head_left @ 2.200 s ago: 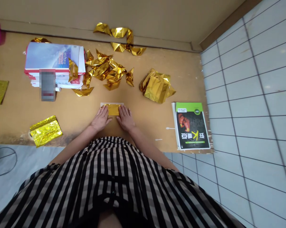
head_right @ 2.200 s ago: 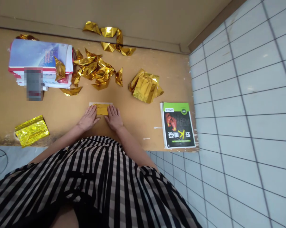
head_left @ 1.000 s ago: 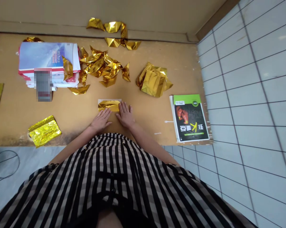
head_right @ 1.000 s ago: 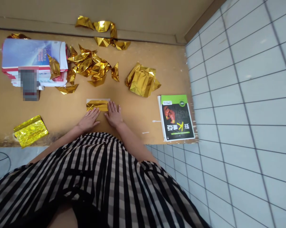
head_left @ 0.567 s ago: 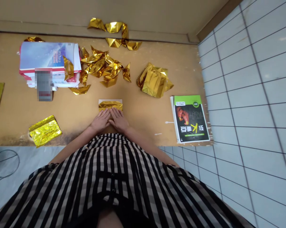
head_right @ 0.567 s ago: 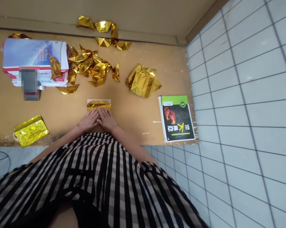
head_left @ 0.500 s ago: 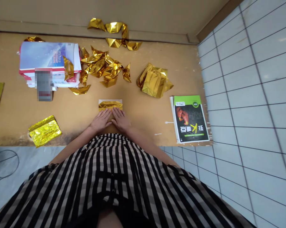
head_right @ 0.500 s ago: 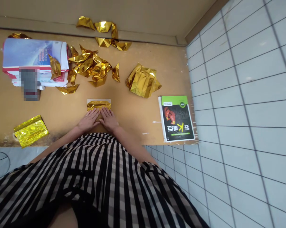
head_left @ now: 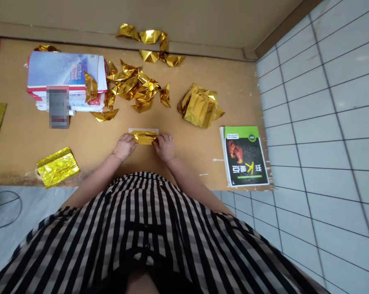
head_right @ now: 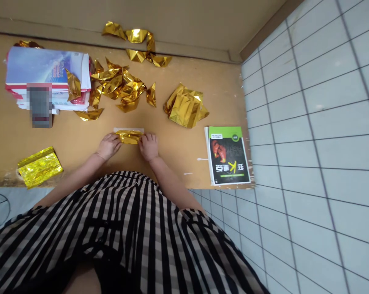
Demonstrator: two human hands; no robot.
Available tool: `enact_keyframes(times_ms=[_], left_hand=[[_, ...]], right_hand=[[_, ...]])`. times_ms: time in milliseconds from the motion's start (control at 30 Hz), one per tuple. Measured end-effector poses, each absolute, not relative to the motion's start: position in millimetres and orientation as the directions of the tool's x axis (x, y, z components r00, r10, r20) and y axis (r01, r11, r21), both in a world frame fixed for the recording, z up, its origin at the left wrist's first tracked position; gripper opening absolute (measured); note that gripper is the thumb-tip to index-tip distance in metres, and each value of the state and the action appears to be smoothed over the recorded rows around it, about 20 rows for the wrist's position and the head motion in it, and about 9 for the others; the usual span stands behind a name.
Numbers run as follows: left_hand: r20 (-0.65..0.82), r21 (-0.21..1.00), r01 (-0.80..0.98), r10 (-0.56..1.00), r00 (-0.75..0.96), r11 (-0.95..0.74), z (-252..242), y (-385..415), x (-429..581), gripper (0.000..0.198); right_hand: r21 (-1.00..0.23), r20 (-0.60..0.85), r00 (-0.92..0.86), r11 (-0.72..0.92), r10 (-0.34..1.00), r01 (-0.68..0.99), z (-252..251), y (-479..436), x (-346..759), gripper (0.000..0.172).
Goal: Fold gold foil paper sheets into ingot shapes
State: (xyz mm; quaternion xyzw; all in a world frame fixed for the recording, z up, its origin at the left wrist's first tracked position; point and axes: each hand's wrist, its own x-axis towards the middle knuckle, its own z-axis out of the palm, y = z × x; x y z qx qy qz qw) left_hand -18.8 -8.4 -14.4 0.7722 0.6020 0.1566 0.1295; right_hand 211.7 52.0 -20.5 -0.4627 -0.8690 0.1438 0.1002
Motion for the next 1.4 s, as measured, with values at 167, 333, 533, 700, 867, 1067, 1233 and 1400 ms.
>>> enact_keyframes(times_ms=[167,333,533,700,867,1067,1233,1400], left_hand=[[0.059,0.383,0.902,0.98,0.189,-0.197,-9,3,-17,0.018],[0.079,0.429,0.892,0.99,0.118,-0.14,-2,5,-16,0.057],[0.047,0.436,0.892,0.993,0.112,-0.121,3,9,-15,0.076],[0.027,0.408,0.898,0.986,0.164,-0.161,-2,7,-14,0.056],[0.034,0.397,0.884,0.966,0.256,-0.248,-6,-3,-13,0.036],[0.024,0.379,0.885,0.959,0.284,-0.271,-1,-17,-11,0.036],[-0.036,0.34,0.906,0.959,0.28,-0.252,0,-25,2,0.042],[-0.079,0.331,0.894,0.935,0.345,-0.302,-5,-30,14,0.05]], right_hand=[[-0.317,-0.066,-0.483,0.441,0.873,0.84,-5,65,200,0.047],[-0.346,-0.113,-0.485,0.423,0.867,0.837,-1,67,196,0.047],[-0.315,-0.11,-0.477,0.425,0.872,0.849,-4,65,195,0.045],[-0.28,-0.08,-0.576,0.536,0.814,0.797,-5,58,201,0.032],[-0.274,-0.084,-0.671,0.631,0.736,0.726,-7,45,210,0.037],[-0.247,-0.124,-0.689,0.651,0.714,0.718,-3,33,213,0.044],[-0.235,-0.124,-0.682,0.647,0.72,0.725,-1,30,211,0.045],[-0.232,-0.144,-0.675,0.639,0.723,0.734,2,30,211,0.043]])
